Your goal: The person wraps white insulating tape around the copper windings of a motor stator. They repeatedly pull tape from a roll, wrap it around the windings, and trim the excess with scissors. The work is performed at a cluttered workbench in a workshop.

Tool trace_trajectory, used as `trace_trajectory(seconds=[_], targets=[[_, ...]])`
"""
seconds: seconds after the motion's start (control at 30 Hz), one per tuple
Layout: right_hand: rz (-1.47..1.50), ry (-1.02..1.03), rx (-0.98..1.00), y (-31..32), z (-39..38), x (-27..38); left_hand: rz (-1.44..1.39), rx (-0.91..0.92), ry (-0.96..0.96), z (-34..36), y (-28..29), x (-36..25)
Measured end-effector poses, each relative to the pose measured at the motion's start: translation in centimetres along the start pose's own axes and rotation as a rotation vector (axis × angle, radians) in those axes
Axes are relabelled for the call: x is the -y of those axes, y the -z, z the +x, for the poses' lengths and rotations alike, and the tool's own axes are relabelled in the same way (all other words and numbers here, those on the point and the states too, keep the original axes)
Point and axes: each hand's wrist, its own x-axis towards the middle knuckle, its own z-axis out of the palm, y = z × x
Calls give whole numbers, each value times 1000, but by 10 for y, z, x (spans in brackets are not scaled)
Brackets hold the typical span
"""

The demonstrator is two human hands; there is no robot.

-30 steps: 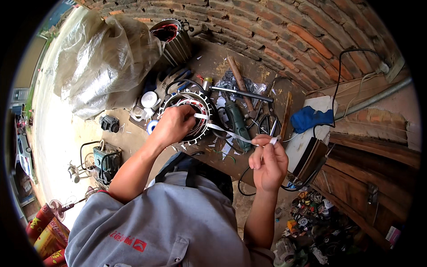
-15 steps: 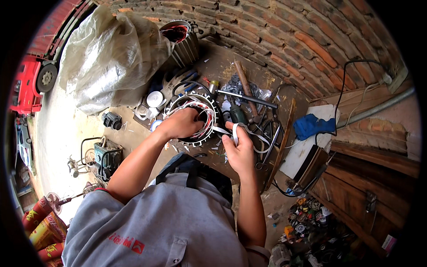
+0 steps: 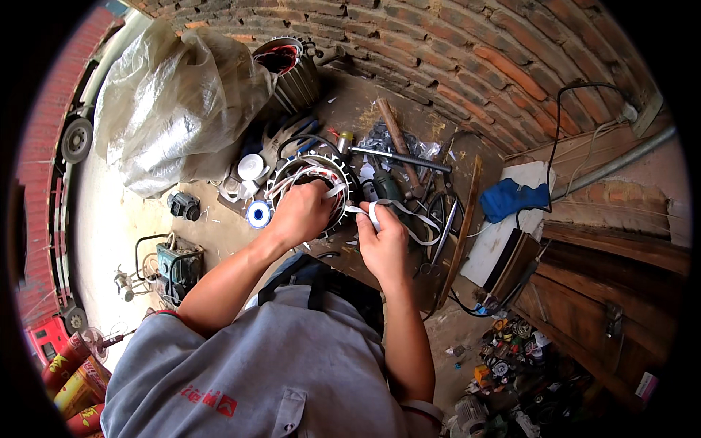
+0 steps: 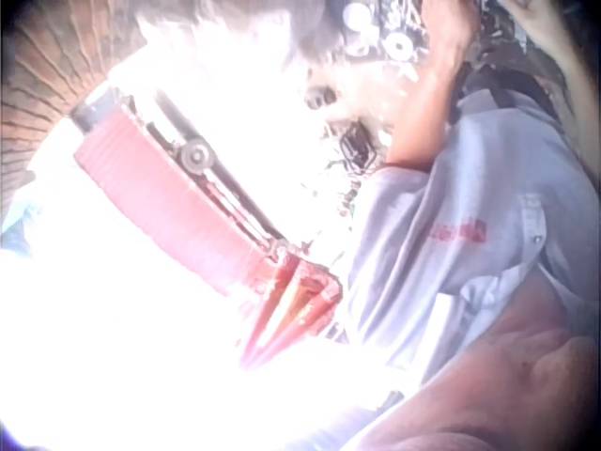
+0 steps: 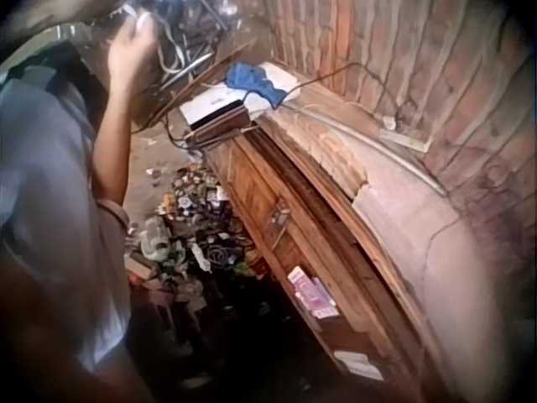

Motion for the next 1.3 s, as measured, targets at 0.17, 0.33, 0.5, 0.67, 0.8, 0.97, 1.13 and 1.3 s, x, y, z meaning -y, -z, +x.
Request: trace_trajectory(seconds=[0.17, 0.33, 0.5, 0.67, 0.8, 0.97, 1.13, 1.3], targets=[[-124, 143, -74, 0, -6, 7, -133, -30, 14, -10, -7, -2], [-241, 249, -100, -3, -10, 15, -271, -136, -144, -23, -20, 9], [-383, 283, -73, -3, -17, 26, -220, -184, -190, -25, -18, 7], [-412, 620, 376, -2, -91, 64, -257, -194, -207, -23, -21, 8], [-252, 750, 231, 17, -64, 85, -244, -207, -191, -26, -23, 10], [588, 324, 179, -13, -69, 57, -250, -228, -197, -22, -24, 7], [948, 178, 285, -32, -93, 48, -269, -199, -197, -21, -28, 12], [868, 189, 307, -32, -94, 58, -208, 38, -4, -6, 5, -6]])
